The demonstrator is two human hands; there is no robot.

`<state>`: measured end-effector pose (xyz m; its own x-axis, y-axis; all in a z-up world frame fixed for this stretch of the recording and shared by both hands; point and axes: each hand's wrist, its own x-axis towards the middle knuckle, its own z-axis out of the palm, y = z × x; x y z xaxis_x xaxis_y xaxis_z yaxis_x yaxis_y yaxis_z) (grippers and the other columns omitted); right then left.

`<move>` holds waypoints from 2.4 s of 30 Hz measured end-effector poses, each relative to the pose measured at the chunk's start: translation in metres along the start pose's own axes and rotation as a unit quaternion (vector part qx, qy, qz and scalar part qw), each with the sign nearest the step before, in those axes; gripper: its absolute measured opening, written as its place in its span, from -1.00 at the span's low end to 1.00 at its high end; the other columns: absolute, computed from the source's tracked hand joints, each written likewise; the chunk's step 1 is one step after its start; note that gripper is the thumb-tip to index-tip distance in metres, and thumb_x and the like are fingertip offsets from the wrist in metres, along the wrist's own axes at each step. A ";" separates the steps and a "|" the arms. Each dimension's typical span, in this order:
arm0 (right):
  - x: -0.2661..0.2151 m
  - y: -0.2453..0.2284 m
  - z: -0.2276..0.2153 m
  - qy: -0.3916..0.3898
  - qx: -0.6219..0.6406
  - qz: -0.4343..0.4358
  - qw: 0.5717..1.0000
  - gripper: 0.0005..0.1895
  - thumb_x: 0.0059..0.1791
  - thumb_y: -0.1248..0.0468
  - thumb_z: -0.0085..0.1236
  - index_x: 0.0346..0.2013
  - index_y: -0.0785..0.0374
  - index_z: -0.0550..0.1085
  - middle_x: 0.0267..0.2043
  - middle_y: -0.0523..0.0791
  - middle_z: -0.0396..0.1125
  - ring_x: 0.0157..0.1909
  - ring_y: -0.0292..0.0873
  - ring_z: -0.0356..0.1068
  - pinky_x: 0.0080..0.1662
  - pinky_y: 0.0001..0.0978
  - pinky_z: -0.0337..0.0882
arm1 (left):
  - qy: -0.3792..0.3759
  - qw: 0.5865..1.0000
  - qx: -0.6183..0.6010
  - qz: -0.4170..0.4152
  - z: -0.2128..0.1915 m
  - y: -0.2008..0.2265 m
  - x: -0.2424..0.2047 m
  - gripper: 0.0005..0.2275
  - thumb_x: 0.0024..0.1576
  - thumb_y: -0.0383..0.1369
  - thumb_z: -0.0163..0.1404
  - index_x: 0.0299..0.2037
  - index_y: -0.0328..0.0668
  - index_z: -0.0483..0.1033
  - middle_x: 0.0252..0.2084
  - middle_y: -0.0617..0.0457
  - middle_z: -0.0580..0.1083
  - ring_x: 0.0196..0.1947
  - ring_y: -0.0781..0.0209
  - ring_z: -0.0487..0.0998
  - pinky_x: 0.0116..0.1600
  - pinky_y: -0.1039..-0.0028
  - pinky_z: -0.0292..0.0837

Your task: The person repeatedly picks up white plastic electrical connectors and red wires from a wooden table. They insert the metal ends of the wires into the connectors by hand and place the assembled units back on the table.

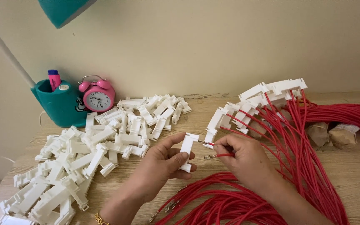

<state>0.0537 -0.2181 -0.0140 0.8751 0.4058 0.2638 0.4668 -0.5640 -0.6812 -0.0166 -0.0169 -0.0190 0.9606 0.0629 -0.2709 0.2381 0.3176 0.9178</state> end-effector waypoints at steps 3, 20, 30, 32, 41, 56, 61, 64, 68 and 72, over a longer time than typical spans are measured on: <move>-0.003 -0.007 -0.003 -0.003 -0.007 -0.020 1.000 -0.87 -0.12 0.33 0.07 -0.58 0.12 0.47 -0.61 -0.27 0.34 -0.53 -0.34 0.20 -0.41 -0.45 0.21 | 0.004 1.000 0.019 0.006 0.003 0.001 -0.001 -0.52 0.11 -0.53 -0.05 0.30 -0.11 0.27 -0.20 -0.21 0.51 -0.34 0.03 0.60 -0.27 0.36 0.58; -0.008 -0.008 0.000 0.072 -0.041 -0.260 0.962 -0.79 -0.24 0.55 0.04 -0.56 0.15 0.35 -0.58 -0.23 0.25 -0.54 -0.26 0.17 -0.44 -0.42 0.19 | -0.022 0.998 0.053 0.016 0.000 -0.004 0.002 -0.50 0.11 -0.53 -0.05 0.31 -0.11 0.26 -0.23 -0.20 0.52 -0.34 0.10 0.59 -0.29 0.37 0.64; -0.011 0.000 0.007 0.070 -0.108 -0.250 0.960 -0.87 -0.19 0.43 0.10 -0.48 0.11 0.40 -0.53 -0.22 0.28 -0.50 -0.22 0.26 -0.45 -0.34 0.27 | -0.030 0.994 0.094 -0.041 0.012 0.009 -0.013 -0.55 0.10 -0.56 -0.03 0.24 -0.14 0.41 -0.26 -0.19 0.56 -0.30 0.15 0.56 -0.25 0.43 0.64; -0.011 -0.002 0.007 0.083 -0.100 -0.253 0.959 -0.90 -0.17 0.40 0.08 -0.45 0.12 0.42 -0.50 -0.21 0.30 -0.45 -0.17 0.30 -0.36 -0.32 0.30 | -0.042 0.997 0.057 -0.013 0.007 -0.008 -0.003 -0.52 0.09 -0.56 -0.01 0.27 -0.11 0.36 -0.33 -0.14 0.52 -0.28 0.22 0.52 -0.25 0.40 0.66; -0.005 0.001 0.004 0.029 -0.033 -0.208 0.977 -0.88 -0.04 0.31 0.04 -0.49 0.14 0.39 -0.48 -0.21 0.36 -0.43 -0.23 0.32 -0.32 -0.38 0.28 | -0.093 0.990 0.108 0.020 0.003 0.020 -0.015 -0.48 0.09 -0.50 0.00 0.32 -0.18 0.25 -0.42 0.05 0.43 -0.36 0.31 0.45 -0.14 0.42 0.67; 0.036 0.104 -0.001 0.053 -0.193 -0.080 0.976 -0.74 -0.08 0.29 0.04 -0.13 0.11 0.57 -0.05 -0.09 0.42 0.02 -0.09 0.40 0.11 -0.25 0.32 | 0.190 0.669 0.697 0.175 -0.097 0.068 -0.022 -0.69 0.05 -0.43 -0.11 -0.05 0.07 0.59 -0.10 0.04 0.56 -0.09 -0.05 0.53 -0.13 0.13 0.43; 0.028 0.086 -0.003 0.056 -0.274 -0.068 0.958 -0.68 -0.03 0.11 -0.02 -0.03 0.04 0.53 -0.05 -0.09 0.46 0.02 -0.07 0.42 0.04 -0.20 0.36 | 0.250 0.735 0.614 0.144 -0.087 0.112 -0.083 -0.65 0.05 -0.29 0.05 0.08 0.06 0.51 -0.03 0.10 0.55 -0.26 0.08 0.56 -0.16 0.28 0.39; 0.027 0.078 0.000 0.048 -0.258 -0.039 0.964 -0.65 -0.03 0.09 -0.01 -0.04 0.12 0.54 0.00 -0.07 0.46 0.07 -0.03 0.41 0.08 -0.17 0.35 | 0.301 0.716 0.616 0.133 -0.125 0.104 -0.122 -0.33 -0.06 -0.08 0.15 0.31 0.15 0.23 0.19 0.01 0.37 0.11 0.03 0.40 0.15 0.24 0.25; 0.041 0.133 0.021 0.103 -0.214 -0.146 0.960 -0.72 -0.01 0.17 0.09 -0.07 0.17 0.58 -0.09 -0.06 0.49 -0.04 0.00 0.44 0.07 -0.22 0.33 | 0.306 0.745 0.586 0.089 -0.204 0.056 -0.170 -0.08 -0.20 -0.11 0.29 0.39 0.11 0.00 0.35 -0.11 0.17 0.33 0.01 0.17 0.29 0.23 0.10; 0.046 0.160 0.034 0.101 -0.127 -0.158 0.974 -0.74 0.04 0.27 0.04 -0.03 0.30 0.54 -0.11 0.03 0.47 -0.06 0.00 0.43 0.08 -0.24 0.32 | 0.307 0.777 0.540 0.104 -0.274 -0.012 -0.185 0.21 -0.42 -0.11 0.43 0.42 -0.10 -0.19 0.45 -0.16 -0.06 0.41 -0.04 0.00 0.38 0.23 -0.08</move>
<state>0.1648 -0.2650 -0.1343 0.6781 0.4517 0.5797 0.7105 -0.6045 -0.3601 -0.2366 0.2265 -0.0594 0.8238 0.5510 0.1333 0.3867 -0.7181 0.5786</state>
